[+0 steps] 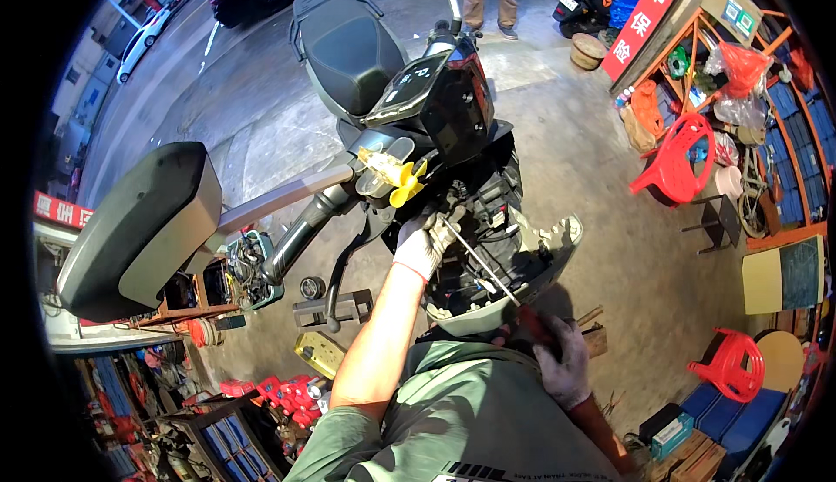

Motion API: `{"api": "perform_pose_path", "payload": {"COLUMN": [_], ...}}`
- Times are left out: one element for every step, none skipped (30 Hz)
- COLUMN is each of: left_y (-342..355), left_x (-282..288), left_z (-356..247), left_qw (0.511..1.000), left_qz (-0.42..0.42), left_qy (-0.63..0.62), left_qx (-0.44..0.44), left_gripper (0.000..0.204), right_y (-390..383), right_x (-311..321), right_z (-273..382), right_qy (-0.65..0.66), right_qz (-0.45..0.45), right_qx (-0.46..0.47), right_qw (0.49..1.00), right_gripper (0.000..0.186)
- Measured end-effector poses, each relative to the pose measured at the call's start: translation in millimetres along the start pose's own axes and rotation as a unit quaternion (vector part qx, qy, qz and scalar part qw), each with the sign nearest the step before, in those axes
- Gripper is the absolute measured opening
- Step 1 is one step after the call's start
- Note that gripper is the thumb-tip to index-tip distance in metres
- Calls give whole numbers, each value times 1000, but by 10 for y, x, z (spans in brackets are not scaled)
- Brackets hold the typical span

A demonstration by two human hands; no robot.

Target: The person uses a screwdriver to remove screws from the front cowl and headlight assembly of a motorcycle, places the screws into a yellow tray, and uses a T-handle wrench to work on the front wheel and fork area.

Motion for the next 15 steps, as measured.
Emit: {"api": "perform_pose_path", "payload": {"left_y": [9,22,34,52,62,30,9,8,-5,-16,-24,-33,-43,-51,-62], "left_x": [10,38,73,86,119,79,54,49,52,55,55,44,33,25,10], "left_z": [9,15,13,2,19,24,33,46,44,39,36,38,40,44,46], "left_qw": [1000,1000,1000,1000,1000,1000,1000,999,999,999,998,998,998,998,998], "left_qz": [-1,-2,-3,11,8,5,3,5,7,8,12,16,19,20,20], "left_qy": [1,2,2,3,12,21,30,37,43,50,53,56,60,57,54], "left_qx": [0,-1,-2,-4,-4,-2,-1,-3,-7,-11,-11,-11,-11,-10,-8], "left_gripper": [20,19,18,16,16,16,17,19,22,24,25,26,27,28,28], "right_y": [5,9,5,-3,-11,-18,-20,-17,-9,1,11,15,13,10,8], "right_x": [6,12,14,15,15,18,22,26,27,30,40,48,55,62,62], "right_z": [9,17,26,9,-13,-37,-46,-53,-53,-48,-32,-31,-49,-72,-87], "right_qy": [-8,-16,-23,-20,-17,-14,-14,-15,-14,-14,-13,-13,-11,-10,-9], "right_qz": [-3,-5,-7,-8,-8,-9,-10,-11,-10,-4,2,6,8,10,12], "right_qx": [6,11,17,7,-3,-13,-14,-14,-12,-18,-24,-30,-37,-44,-51], "right_qw": [1000,1000,1000,1000,1000,1000,1000,1000,1000,1000,1000,999,999,999,999], "right_gripper": [46,45,45,45,45,45,44,44,44,44,44,44,44,44,44]}}
Point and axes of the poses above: each hand's wrist, its own y-axis towards the middle knuckle, its own x-axis out of the back of the hand, z = x × y, the point moved 6 cm from there along y, towards the middle knuckle, and after that the axes turned 6 degrees about y, right-handed, at the moved point
